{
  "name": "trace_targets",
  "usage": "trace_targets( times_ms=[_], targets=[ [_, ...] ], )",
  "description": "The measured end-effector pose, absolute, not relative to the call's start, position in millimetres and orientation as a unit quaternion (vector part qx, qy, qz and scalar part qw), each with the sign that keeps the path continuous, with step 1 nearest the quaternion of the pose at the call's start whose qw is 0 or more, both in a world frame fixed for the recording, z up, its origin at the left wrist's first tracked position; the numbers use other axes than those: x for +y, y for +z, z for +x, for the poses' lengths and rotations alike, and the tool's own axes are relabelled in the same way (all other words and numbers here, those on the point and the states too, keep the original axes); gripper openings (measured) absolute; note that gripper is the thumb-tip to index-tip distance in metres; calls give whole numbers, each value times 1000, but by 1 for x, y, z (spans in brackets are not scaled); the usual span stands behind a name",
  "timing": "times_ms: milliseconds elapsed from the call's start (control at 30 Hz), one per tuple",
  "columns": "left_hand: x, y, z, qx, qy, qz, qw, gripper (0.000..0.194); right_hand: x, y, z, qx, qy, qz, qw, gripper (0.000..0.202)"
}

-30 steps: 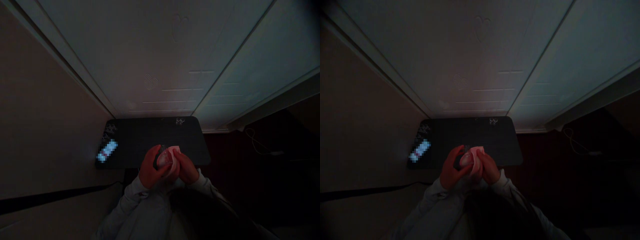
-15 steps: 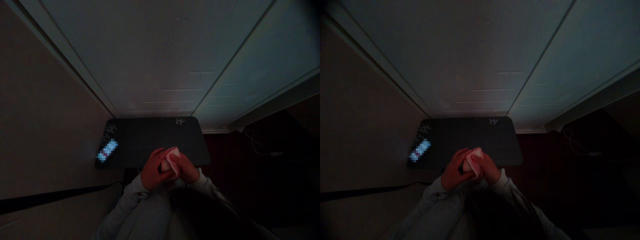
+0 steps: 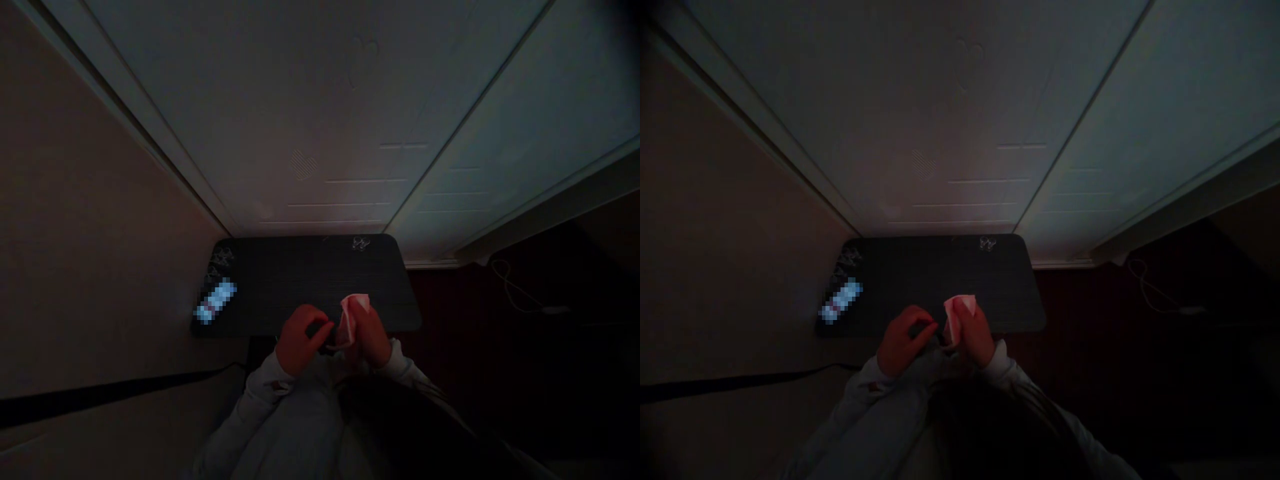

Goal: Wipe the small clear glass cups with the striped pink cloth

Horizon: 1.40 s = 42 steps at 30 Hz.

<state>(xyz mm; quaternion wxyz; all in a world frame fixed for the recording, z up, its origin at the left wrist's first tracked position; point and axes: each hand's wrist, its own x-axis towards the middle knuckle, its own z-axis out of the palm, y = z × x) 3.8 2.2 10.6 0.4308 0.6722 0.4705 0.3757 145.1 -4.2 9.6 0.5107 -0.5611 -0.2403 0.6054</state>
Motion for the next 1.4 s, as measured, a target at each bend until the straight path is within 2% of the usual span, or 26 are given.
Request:
trace_targets(
  times_ms=[100,267,500,700,867,1033,1400],
  targets=[
    [-1,10,6,448,342,669,485,8,-3,7,144,-236,617,-548,513,36],
    [-2,3,4,483,352,635,489,13,-3,-8,146,-246,604,-560,511,32],
    [-2,-2,1,478,360,577,556,28,-7,-17,150,-262,619,-545,501,33],
    [-2,-5,-1,492,363,601,515,36,-11,-9,148,-278,659,-482,507,34],
    [-1,-4,-1,492,345,622,502,31,-11,-7,146,-265,671,-466,513,26],
    [-5,-1,2,487,324,632,509,28,-9,-17,147,-296,632,-490,523,24],
    [-3,5,1,494,323,654,474,27,-6,-15,152,-339,589,-563,470,44]
  ],
)
